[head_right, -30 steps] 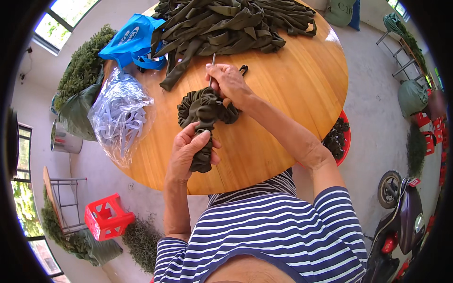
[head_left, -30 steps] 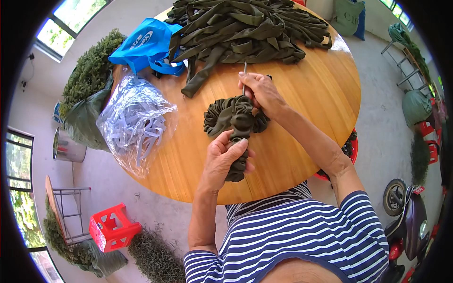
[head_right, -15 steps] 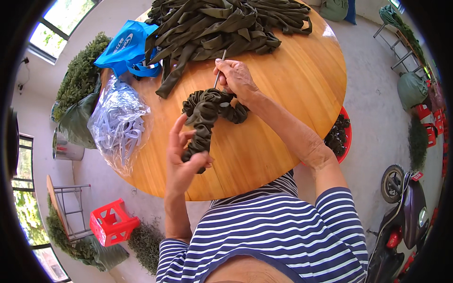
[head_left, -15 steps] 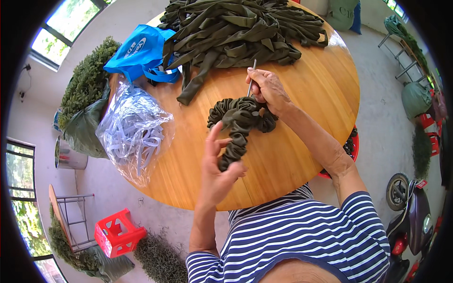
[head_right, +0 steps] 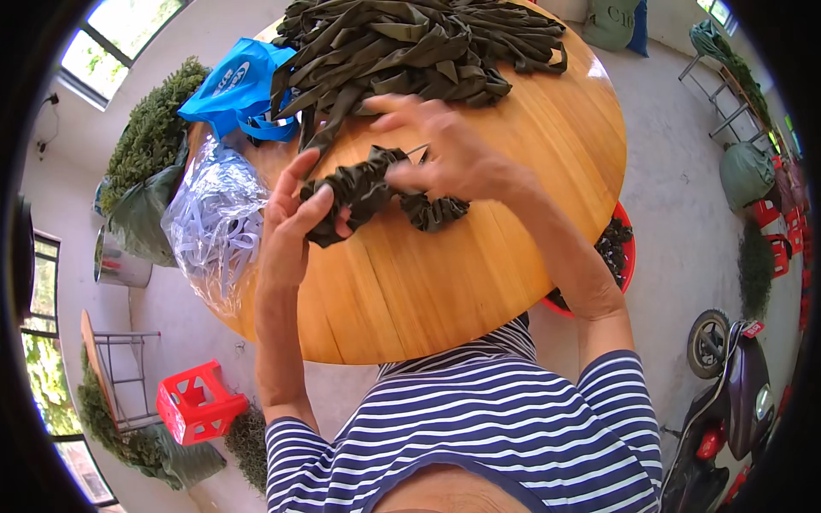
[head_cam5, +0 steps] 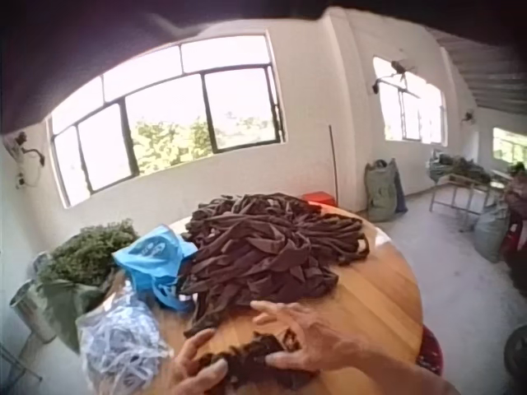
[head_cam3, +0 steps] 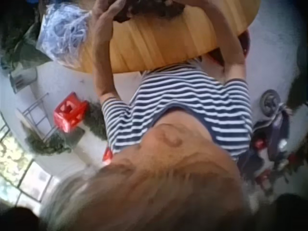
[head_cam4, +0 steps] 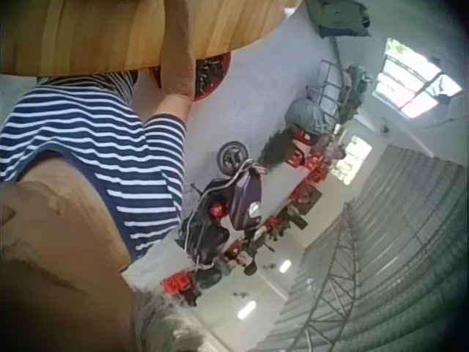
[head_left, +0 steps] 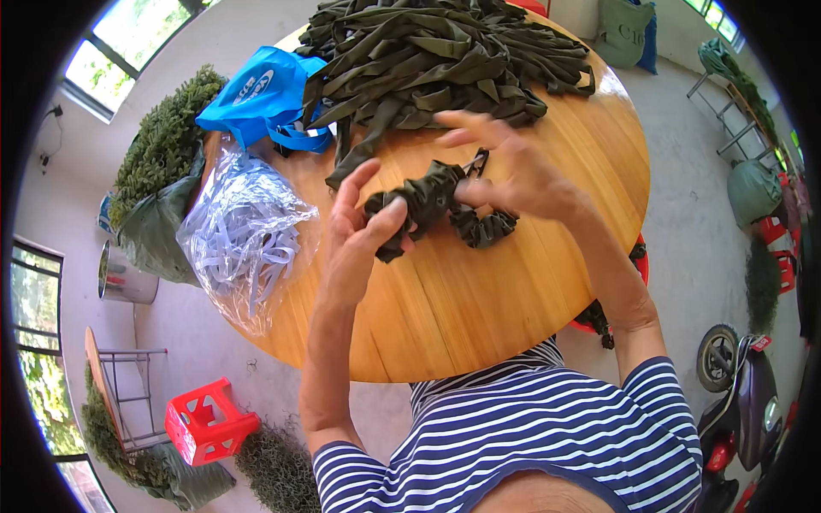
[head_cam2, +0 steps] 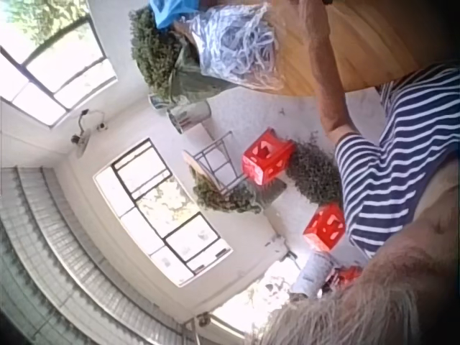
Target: The person assembles a green fabric item by threading a white elastic band through a gathered fabric loop using a metal tool. They secure the elastic with a binder clip and place the finished item into a red basket. The process is repeated with a new fabric piece.
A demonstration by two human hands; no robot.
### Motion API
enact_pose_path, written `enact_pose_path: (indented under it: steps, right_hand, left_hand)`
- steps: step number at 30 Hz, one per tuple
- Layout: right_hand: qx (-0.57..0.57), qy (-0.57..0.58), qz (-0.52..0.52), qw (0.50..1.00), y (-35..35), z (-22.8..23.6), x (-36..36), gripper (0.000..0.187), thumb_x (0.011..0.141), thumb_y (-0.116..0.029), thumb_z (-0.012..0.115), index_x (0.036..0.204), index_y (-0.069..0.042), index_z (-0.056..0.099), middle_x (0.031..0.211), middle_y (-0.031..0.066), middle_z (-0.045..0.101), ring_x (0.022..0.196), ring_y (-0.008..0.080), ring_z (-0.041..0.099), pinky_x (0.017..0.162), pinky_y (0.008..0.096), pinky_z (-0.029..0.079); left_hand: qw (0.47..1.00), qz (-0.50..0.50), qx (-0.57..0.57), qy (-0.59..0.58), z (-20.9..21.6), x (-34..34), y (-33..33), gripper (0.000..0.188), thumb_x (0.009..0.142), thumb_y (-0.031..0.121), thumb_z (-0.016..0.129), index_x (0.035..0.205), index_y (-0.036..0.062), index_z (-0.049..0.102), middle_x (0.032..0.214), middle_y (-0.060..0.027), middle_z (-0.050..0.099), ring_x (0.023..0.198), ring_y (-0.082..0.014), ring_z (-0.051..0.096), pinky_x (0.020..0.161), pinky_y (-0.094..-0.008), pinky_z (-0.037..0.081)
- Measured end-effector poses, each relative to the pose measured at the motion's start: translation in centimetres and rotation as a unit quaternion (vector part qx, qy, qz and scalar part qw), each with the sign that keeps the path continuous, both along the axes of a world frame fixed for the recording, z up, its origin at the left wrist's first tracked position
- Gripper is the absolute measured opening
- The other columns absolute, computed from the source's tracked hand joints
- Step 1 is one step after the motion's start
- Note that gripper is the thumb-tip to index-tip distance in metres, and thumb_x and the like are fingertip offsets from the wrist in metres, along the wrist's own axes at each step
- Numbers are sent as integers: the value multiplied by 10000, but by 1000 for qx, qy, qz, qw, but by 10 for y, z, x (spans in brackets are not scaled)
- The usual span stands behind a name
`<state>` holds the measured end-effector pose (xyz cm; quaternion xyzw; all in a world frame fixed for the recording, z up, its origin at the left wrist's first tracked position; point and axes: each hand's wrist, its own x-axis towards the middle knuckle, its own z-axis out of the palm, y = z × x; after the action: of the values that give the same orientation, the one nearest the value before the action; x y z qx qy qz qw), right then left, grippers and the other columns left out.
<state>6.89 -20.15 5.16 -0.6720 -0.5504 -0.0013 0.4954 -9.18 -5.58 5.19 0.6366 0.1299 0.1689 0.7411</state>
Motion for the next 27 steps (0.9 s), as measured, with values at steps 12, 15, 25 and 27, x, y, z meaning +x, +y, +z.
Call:
enact_pose_path:
  steps: [12,15,25,27]
  right_hand:
    - [-74,-196,-129,969,58,-6,22,296,656,-61,572,946,-118,575,878,77,609,955,221,546,981,473,225]
    - [-121,-190,-114,968,59,-8,22,288,676,-97,611,961,-119,581,883,64,617,939,221,552,980,481,225]
    - [16,-359,-107,927,65,12,44,429,661,-194,650,1073,-132,549,1000,86,600,1101,222,475,988,466,218]
    - [6,-362,-141,921,71,18,55,227,719,-195,587,927,-107,594,900,82,628,1037,224,520,974,498,218]
  left_hand:
    - [996,-17,-52,-77,-35,39,-12,163,833,124,585,947,15,546,695,-37,575,562,-98,546,520,-225,457]
    - [996,-31,-61,-61,-45,38,-26,128,836,123,569,906,17,561,670,-44,574,571,-104,544,535,-211,433]
    - [990,-10,126,-66,11,89,25,120,834,122,543,833,1,546,650,-46,569,535,-80,536,484,-203,450]
    - [994,-13,89,-62,11,99,20,149,847,155,535,825,8,545,638,-47,570,515,-88,537,469,-209,447]
